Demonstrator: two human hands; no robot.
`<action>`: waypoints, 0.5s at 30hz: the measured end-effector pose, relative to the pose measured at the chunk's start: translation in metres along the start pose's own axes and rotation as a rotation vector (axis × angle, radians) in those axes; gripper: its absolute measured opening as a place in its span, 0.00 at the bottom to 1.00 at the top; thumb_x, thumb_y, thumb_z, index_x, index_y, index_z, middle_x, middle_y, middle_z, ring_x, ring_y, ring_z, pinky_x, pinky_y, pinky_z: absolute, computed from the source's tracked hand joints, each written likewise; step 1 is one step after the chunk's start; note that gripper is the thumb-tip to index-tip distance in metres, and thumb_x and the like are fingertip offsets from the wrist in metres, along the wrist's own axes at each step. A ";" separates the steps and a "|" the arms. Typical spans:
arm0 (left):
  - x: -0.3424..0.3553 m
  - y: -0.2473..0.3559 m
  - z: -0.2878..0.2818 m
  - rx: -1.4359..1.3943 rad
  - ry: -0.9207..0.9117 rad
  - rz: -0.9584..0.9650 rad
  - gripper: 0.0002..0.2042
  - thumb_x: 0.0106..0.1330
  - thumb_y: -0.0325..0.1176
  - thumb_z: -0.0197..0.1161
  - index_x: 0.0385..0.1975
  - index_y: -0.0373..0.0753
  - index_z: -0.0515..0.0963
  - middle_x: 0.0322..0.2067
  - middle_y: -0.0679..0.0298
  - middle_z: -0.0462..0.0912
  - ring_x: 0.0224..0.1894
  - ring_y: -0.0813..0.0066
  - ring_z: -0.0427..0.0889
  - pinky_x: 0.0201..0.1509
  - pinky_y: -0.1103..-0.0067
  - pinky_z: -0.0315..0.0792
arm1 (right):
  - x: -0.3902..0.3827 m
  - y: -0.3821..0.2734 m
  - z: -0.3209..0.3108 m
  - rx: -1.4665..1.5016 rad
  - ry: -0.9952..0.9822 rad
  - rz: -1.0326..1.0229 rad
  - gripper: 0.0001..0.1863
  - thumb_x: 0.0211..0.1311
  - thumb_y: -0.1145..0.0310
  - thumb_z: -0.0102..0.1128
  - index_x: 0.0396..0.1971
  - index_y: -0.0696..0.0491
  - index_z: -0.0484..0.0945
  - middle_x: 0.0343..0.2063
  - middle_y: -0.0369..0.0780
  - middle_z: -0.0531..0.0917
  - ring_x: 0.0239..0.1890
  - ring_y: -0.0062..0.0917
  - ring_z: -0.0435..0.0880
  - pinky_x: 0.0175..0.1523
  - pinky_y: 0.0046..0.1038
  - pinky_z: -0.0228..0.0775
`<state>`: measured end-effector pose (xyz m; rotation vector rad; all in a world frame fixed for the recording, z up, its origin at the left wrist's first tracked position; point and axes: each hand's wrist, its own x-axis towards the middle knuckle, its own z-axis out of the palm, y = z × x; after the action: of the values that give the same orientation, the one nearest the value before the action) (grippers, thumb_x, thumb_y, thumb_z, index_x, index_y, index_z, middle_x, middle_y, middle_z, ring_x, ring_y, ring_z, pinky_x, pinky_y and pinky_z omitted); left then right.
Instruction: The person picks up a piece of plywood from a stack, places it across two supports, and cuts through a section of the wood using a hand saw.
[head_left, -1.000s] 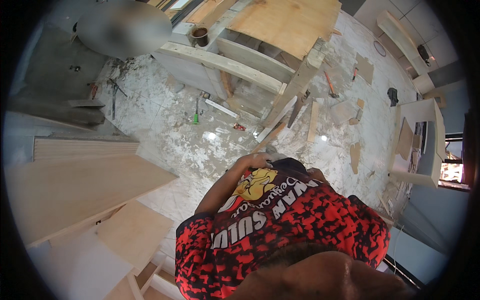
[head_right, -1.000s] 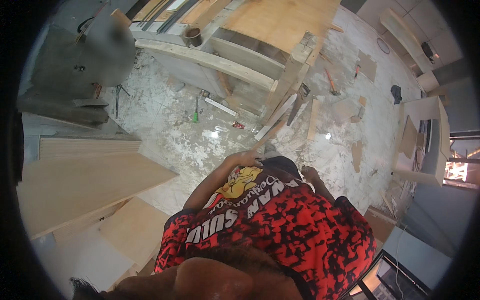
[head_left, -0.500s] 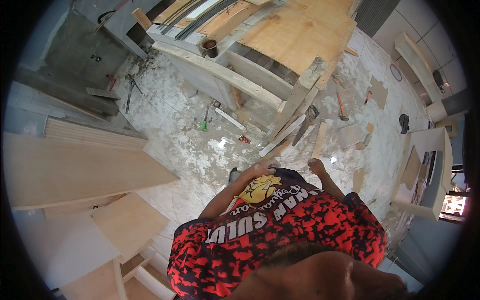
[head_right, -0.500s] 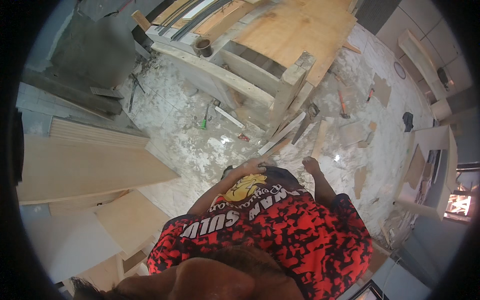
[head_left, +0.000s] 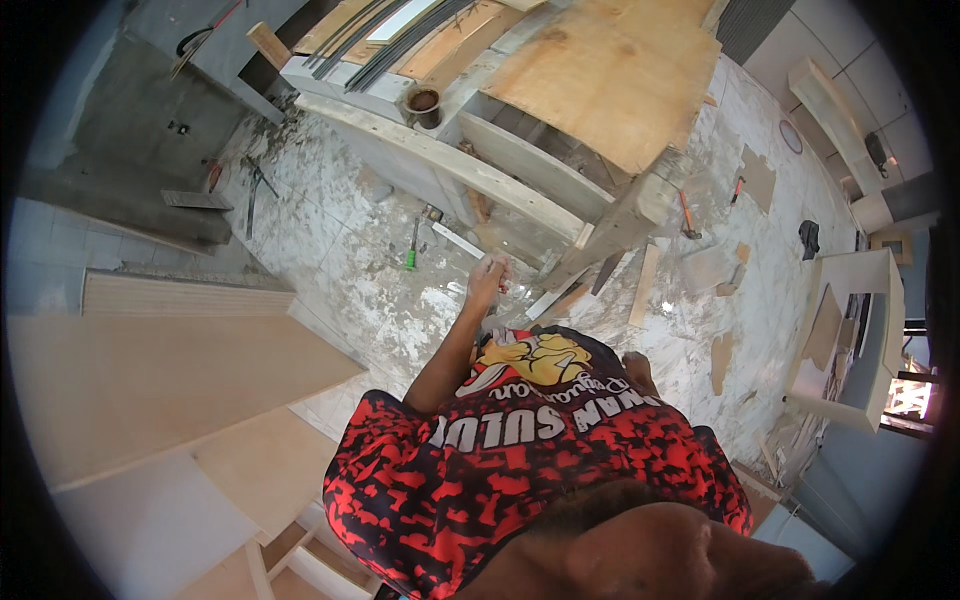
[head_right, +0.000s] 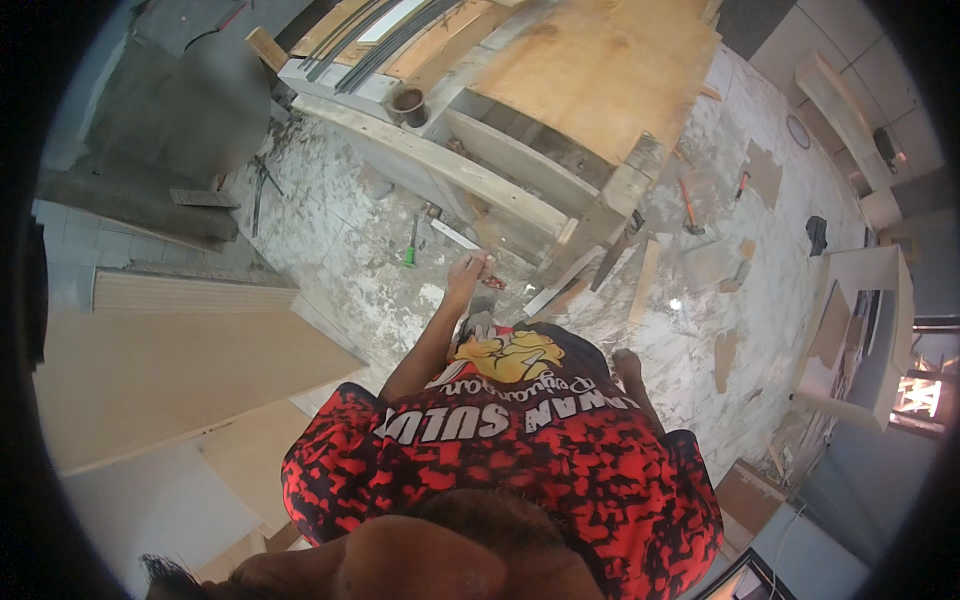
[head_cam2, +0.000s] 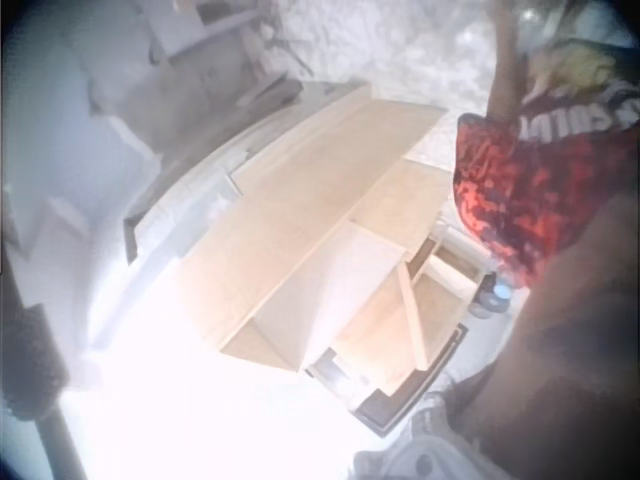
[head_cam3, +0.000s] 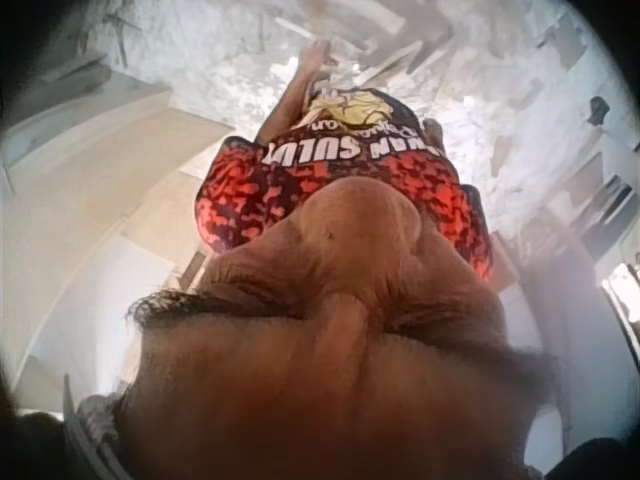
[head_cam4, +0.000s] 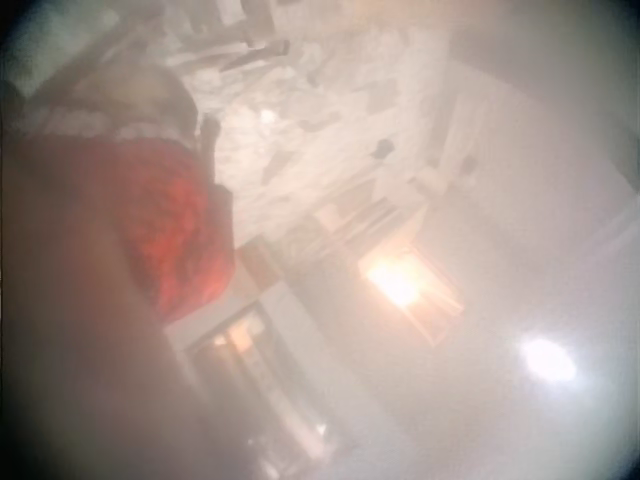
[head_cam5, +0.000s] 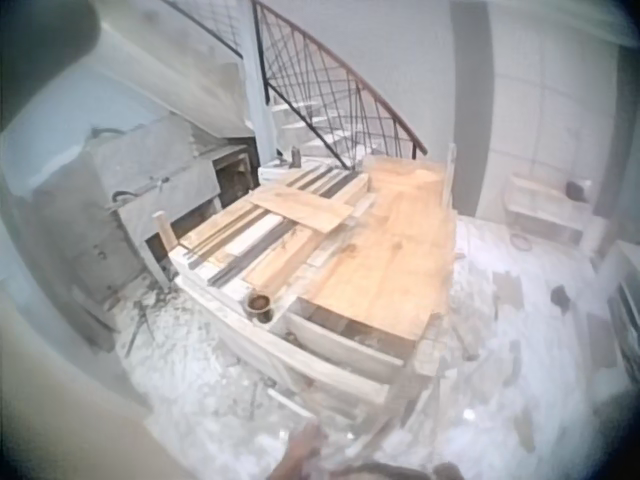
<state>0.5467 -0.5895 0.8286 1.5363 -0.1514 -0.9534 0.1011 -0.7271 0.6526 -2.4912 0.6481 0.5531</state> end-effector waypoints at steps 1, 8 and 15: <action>0.011 0.010 -0.007 0.006 0.000 0.043 0.10 0.65 0.36 0.52 0.36 0.35 0.73 0.26 0.68 0.75 0.27 0.83 0.72 0.33 0.85 0.67 | -0.009 -0.004 0.013 0.063 0.016 0.036 0.10 0.47 0.65 0.50 0.18 0.56 0.74 0.23 0.46 0.78 0.32 0.40 0.78 0.37 0.37 0.70; 0.133 0.094 -0.038 0.604 0.087 0.638 0.13 0.62 0.34 0.51 0.41 0.33 0.73 0.39 0.48 0.76 0.45 0.52 0.74 0.48 0.67 0.67 | -0.012 -0.093 0.034 0.160 0.125 0.226 0.10 0.49 0.67 0.49 0.19 0.57 0.76 0.24 0.46 0.79 0.32 0.40 0.78 0.38 0.37 0.69; 0.294 0.144 0.017 0.970 -0.032 0.597 0.27 0.61 0.44 0.51 0.55 0.31 0.63 0.58 0.42 0.59 0.62 0.49 0.56 0.66 0.66 0.50 | -0.005 -0.226 -0.053 0.332 0.180 0.493 0.20 0.50 0.53 0.57 0.27 0.58 0.74 0.24 0.47 0.77 0.30 0.43 0.76 0.35 0.39 0.68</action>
<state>0.7872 -0.8116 0.8183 2.1457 -1.1604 -0.4040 0.2323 -0.5833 0.7793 -2.0801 1.3261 0.3541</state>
